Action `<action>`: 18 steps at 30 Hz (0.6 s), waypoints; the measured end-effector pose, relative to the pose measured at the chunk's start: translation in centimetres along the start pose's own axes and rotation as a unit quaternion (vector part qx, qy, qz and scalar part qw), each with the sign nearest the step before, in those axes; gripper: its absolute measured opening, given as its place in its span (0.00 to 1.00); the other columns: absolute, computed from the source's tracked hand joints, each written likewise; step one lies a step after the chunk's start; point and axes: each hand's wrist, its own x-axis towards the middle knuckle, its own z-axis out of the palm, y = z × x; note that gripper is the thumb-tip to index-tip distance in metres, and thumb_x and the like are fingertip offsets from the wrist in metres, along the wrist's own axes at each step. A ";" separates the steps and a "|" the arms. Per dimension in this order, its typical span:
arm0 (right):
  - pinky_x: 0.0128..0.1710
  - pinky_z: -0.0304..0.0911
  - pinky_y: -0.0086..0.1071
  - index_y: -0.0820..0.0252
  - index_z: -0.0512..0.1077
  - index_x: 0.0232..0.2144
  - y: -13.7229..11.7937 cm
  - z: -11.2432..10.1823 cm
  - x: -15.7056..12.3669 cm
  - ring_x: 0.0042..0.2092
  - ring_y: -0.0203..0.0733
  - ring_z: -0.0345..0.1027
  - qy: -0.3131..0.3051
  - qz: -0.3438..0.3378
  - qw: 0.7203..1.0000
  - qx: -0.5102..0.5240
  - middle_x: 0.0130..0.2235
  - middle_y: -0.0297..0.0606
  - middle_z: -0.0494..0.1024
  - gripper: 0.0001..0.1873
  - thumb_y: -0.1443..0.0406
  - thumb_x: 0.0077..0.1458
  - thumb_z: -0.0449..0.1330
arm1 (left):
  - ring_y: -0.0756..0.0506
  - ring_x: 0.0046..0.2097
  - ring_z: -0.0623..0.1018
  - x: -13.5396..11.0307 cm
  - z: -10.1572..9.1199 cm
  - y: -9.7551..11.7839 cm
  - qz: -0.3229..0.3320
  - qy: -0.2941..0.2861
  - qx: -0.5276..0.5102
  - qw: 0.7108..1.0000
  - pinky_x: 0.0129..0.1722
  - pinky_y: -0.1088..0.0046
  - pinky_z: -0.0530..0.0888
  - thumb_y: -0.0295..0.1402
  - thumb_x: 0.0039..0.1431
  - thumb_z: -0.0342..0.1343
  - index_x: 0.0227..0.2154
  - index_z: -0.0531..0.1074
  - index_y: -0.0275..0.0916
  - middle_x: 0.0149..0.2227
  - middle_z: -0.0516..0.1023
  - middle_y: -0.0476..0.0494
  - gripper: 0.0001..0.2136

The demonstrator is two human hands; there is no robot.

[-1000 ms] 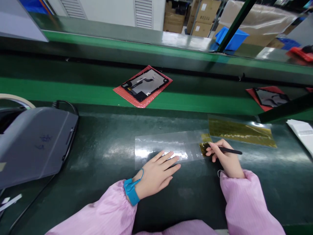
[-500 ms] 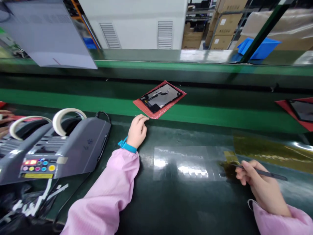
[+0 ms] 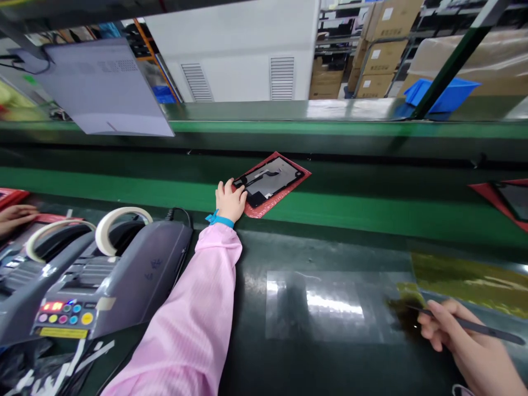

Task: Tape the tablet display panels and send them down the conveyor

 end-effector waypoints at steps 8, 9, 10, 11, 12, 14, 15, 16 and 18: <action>0.19 0.64 0.29 0.60 0.73 0.23 0.1 0.0 0.2 0.22 0.38 0.66 -0.004 -0.006 1.000 -0.009 0.24 0.39 0.76 0.25 0.44 0.48 0.69 | 0.26 0.70 0.51 -0.4 0.0 0.3 -0.097 -0.019 0.039 0.994 0.66 0.39 0.54 0.41 0.68 0.46 0.62 0.68 0.40 0.71 0.56 0.38 0.23; 0.19 0.64 0.29 0.60 0.73 0.24 0.1 0.0 0.2 0.22 0.38 0.66 -0.006 -0.006 1.000 -0.008 0.24 0.39 0.76 0.25 0.44 0.48 0.69 | 0.26 0.70 0.51 -0.5 0.0 0.4 -0.105 -0.016 0.042 0.993 0.66 0.39 0.53 0.40 0.68 0.45 0.62 0.68 0.40 0.71 0.55 0.39 0.23; 0.19 0.64 0.29 0.60 0.72 0.24 0.1 -0.1 0.2 0.22 0.38 0.66 -0.008 -0.005 1.000 -0.009 0.24 0.39 0.76 0.25 0.44 0.48 0.68 | 0.26 0.71 0.49 -0.5 0.1 0.4 -0.110 -0.011 0.046 0.993 0.66 0.38 0.52 0.40 0.68 0.45 0.63 0.67 0.41 0.72 0.53 0.40 0.23; 0.19 0.64 0.29 0.60 0.72 0.24 0.1 -0.1 0.3 0.22 0.37 0.65 -0.011 -0.004 1.000 -0.011 0.24 0.39 0.75 0.25 0.44 0.49 0.68 | 0.27 0.71 0.48 -0.5 0.1 0.4 -0.114 -0.007 0.049 0.992 0.66 0.38 0.51 0.40 0.68 0.45 0.63 0.67 0.42 0.72 0.52 0.41 0.23; 0.19 0.64 0.28 0.60 0.72 0.24 0.1 -0.1 0.4 0.21 0.36 0.65 -0.015 -0.004 1.000 -0.011 0.23 0.38 0.75 0.25 0.44 0.50 0.68 | 0.28 0.72 0.47 -0.5 0.2 0.4 -0.118 -0.005 0.051 0.992 0.66 0.38 0.49 0.40 0.69 0.45 0.63 0.67 0.43 0.72 0.52 0.42 0.23; 0.18 0.62 0.27 0.60 0.72 0.24 0.0 0.2 0.5 0.20 0.35 0.64 -0.019 -0.007 1.000 -0.004 0.22 0.38 0.75 0.25 0.45 0.51 0.67 | 0.30 0.72 0.49 -0.5 0.1 0.4 -0.120 -0.005 0.048 0.992 0.67 0.38 0.49 0.39 0.69 0.44 0.61 0.68 0.44 0.71 0.55 0.41 0.21; 0.18 0.62 0.27 0.60 0.72 0.23 0.0 0.4 0.6 0.20 0.35 0.64 -0.019 -0.014 1.000 0.009 0.22 0.38 0.75 0.25 0.45 0.51 0.68 | 0.30 0.71 0.51 -0.4 0.0 0.4 -0.121 -0.005 0.043 0.992 0.66 0.37 0.51 0.39 0.69 0.45 0.61 0.69 0.44 0.70 0.58 0.40 0.21; 0.17 0.61 0.27 0.60 0.72 0.23 -0.1 0.7 0.6 0.20 0.35 0.65 -0.016 -0.025 0.999 0.028 0.22 0.38 0.75 0.25 0.45 0.50 0.68 | 0.29 0.70 0.54 -0.3 -0.3 0.5 -0.123 0.000 0.035 0.992 0.65 0.37 0.53 0.38 0.68 0.45 0.61 0.68 0.42 0.69 0.59 0.37 0.22; 0.16 0.61 0.26 0.59 0.70 0.23 -0.4 1.2 0.6 0.20 0.36 0.65 -0.001 -0.063 0.995 0.074 0.22 0.37 0.74 0.24 0.46 0.50 0.69 | 0.26 0.68 0.57 -0.1 -1.2 0.8 -0.121 0.021 0.015 0.992 0.61 0.36 0.59 0.38 0.67 0.46 0.63 0.65 0.36 0.68 0.59 0.28 0.24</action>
